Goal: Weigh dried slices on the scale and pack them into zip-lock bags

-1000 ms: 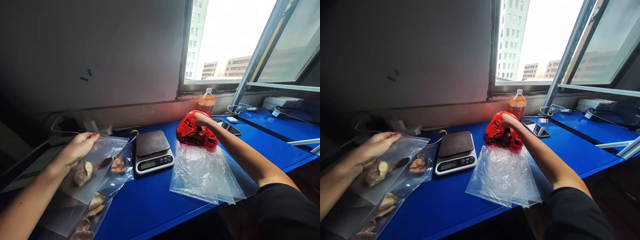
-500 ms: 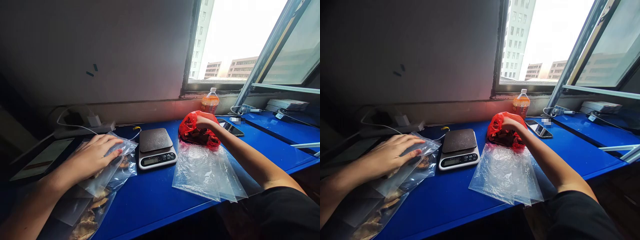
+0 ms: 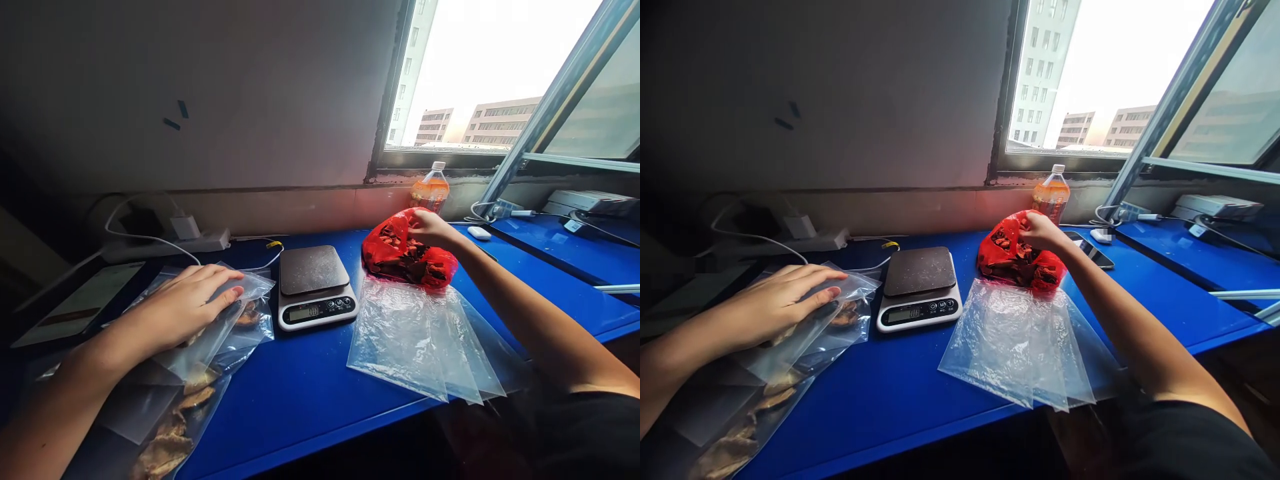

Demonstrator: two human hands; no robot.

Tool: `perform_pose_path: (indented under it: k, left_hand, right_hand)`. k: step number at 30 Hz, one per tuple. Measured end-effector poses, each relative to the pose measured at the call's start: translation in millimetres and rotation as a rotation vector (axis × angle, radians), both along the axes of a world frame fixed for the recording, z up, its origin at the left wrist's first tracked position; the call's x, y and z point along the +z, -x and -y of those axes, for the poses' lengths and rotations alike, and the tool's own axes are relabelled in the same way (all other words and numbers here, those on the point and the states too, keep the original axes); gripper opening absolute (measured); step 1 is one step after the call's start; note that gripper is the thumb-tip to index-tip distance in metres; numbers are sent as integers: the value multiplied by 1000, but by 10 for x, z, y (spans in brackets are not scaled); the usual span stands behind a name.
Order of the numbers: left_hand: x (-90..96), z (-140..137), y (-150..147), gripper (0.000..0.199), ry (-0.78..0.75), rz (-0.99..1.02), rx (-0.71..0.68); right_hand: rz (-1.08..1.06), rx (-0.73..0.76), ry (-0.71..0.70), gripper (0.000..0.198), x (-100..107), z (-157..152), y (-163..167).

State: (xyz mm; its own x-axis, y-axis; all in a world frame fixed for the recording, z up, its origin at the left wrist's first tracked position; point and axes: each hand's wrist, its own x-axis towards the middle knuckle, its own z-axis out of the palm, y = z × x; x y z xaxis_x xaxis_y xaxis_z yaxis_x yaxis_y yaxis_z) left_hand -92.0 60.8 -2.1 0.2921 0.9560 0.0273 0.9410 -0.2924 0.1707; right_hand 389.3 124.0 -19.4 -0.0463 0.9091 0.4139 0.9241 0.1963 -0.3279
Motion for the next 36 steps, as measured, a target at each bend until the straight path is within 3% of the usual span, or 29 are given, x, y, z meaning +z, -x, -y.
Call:
perform_pose_path:
  k: [4, 9, 16, 21, 24, 27, 31, 36]
  left_hand:
    - [10, 7, -1, 58, 25, -12, 36]
    - [-31, -14, 38, 56, -19, -13, -11]
    - [-32, 12, 17, 53, -38, -11, -13]
    - [-40, 8, 19, 55, -43, -35, -35]
    - [-18, 28, 0, 54, -36, -30, -44]
    - [11, 56, -21, 52, -25, -15, -55]
    - [21, 63, -32, 55, -9, -20, -52]
    - [13, 42, -43, 60, 52, -76, -35]
  right_hand:
    - [140, -42, 54, 19, -78, 122, -142]
    - [297, -109, 8, 21, -268, 134, -154]
    - [263, -109, -50, 27, -384, 99, -174]
    - [70, 37, -146, 17, -355, 157, -115]
    - [61, 84, -141, 9, -347, 191, -5]
    - [103, 97, -135, 15, -330, 219, 85]
    - [59, 134, -278, 23, -224, 316, 84]
    - [141, 255, -439, 31, 45, 760, 96]
